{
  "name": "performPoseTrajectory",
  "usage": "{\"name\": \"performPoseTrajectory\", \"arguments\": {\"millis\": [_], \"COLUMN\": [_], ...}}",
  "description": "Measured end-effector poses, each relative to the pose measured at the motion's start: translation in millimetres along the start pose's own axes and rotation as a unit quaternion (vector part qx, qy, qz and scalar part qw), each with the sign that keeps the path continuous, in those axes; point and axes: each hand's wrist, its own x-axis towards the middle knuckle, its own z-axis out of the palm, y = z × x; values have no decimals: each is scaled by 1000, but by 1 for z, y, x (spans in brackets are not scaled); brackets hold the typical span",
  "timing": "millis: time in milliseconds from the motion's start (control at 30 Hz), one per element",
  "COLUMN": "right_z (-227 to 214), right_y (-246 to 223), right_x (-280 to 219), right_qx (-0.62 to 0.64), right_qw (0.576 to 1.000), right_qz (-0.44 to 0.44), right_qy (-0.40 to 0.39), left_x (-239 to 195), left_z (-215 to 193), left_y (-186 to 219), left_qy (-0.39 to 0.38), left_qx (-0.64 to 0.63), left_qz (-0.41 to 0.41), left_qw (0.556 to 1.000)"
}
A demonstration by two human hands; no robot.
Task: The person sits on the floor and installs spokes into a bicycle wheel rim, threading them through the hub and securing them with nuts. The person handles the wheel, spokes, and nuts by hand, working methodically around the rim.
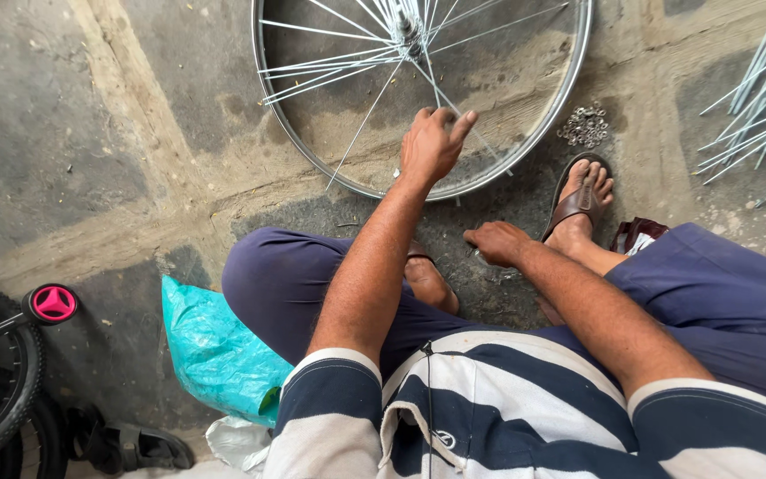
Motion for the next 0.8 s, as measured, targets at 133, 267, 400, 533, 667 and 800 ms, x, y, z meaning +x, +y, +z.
{"name": "performPoseTrajectory", "arguments": {"millis": [133, 267, 400, 533, 667, 800], "right_z": [-17, -72, -147, -191, -201, -203], "right_y": [-12, -31, -56, -66, -66, -77], "right_x": [-22, -71, -147, -205, -224, -232], "right_qx": [-11, 24, 123, 221, 366, 438], "right_qw": [997, 995, 991, 948, 829, 744], "right_qz": [-69, -101, -16, -58, -209, -258], "right_qy": [35, 13, 52, 222, 368, 433], "left_x": [-11, -15, -25, -59, -134, -179], "left_z": [0, -3, -19, -52, -82, -78], "left_y": [-3, -3, 5, 44, 78, 96], "left_qy": [-15, -14, -3, 15, -151, -150], "left_qx": [34, 37, 34, -64, -357, -531], "left_qz": [-13, 15, 19, 70, 176, 189], "left_qw": [999, 999, 999, 995, 905, 812]}}
